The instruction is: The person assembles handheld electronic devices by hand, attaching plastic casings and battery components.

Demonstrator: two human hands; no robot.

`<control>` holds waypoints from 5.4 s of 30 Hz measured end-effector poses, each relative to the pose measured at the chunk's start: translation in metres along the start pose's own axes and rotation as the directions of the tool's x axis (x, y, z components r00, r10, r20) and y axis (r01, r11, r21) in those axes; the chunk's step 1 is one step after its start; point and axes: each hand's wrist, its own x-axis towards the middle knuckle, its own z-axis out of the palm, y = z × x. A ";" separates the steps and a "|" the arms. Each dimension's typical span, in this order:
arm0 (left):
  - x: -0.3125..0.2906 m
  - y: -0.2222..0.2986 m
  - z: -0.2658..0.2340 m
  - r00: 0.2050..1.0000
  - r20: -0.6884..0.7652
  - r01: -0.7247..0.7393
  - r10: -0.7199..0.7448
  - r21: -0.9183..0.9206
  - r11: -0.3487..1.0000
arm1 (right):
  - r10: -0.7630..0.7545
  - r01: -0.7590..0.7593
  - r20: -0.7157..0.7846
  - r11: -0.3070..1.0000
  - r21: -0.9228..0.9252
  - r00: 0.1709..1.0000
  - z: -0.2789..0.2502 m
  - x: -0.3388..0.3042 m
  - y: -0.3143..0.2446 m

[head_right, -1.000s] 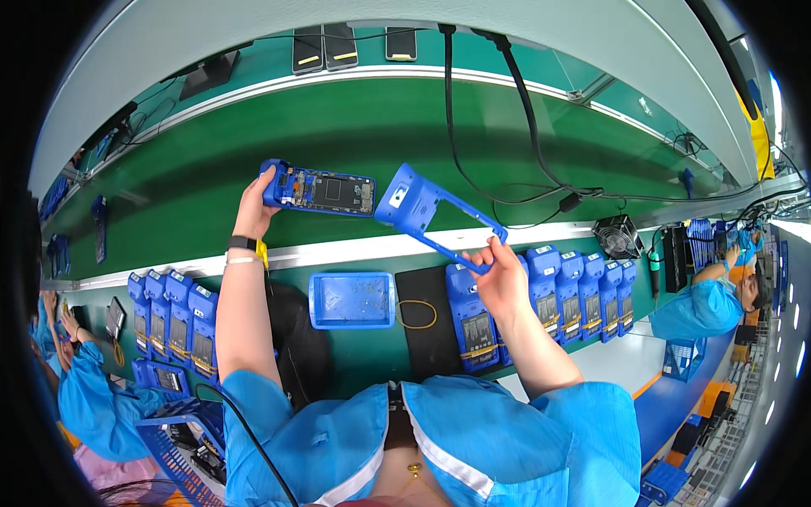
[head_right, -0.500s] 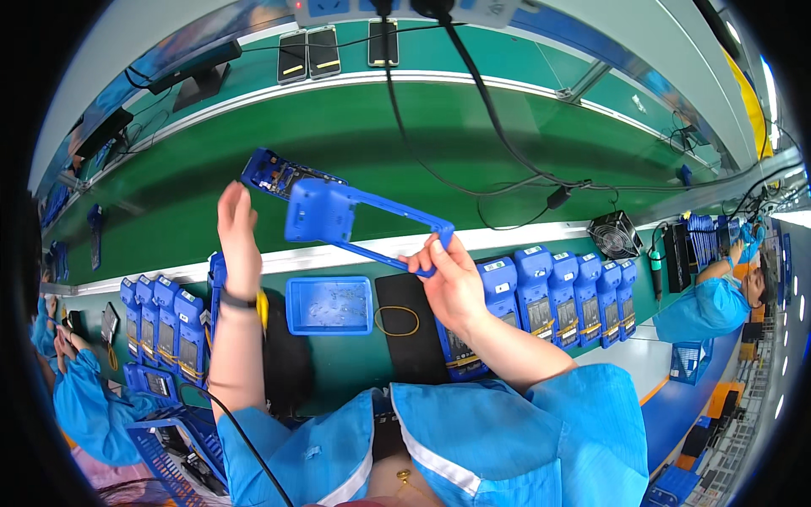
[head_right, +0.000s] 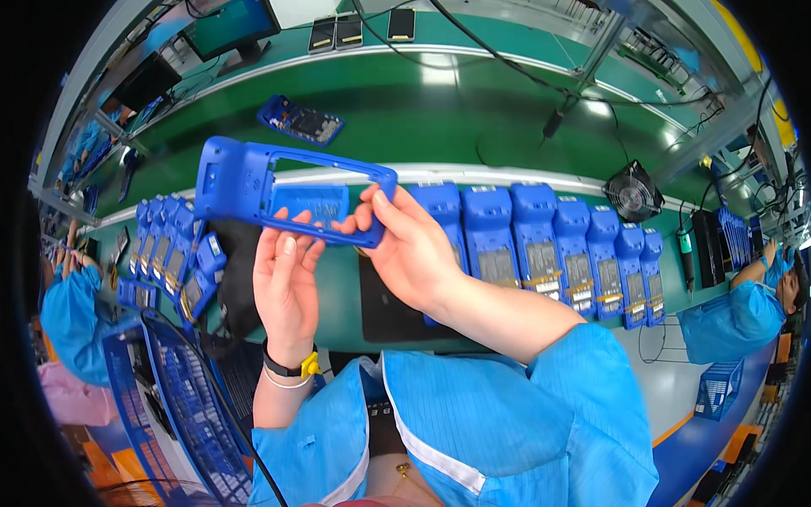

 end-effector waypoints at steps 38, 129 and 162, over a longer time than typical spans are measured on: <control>0.075 -0.035 -0.043 0.989 -0.065 -0.129 0.132 0.052 0.990 | 0.120 0.150 0.322 0.700 -0.698 0.939 -0.038 0.117 -0.019; 0.093 -0.049 -0.086 0.837 -0.218 -0.319 0.501 0.548 0.773 | 0.239 0.576 0.529 -0.221 -0.787 0.814 -0.043 0.078 0.014; 0.103 -0.052 -0.093 0.934 -0.152 -0.267 0.325 0.309 0.913 | -0.082 0.664 0.698 -0.248 -0.705 0.711 -0.019 0.142 0.058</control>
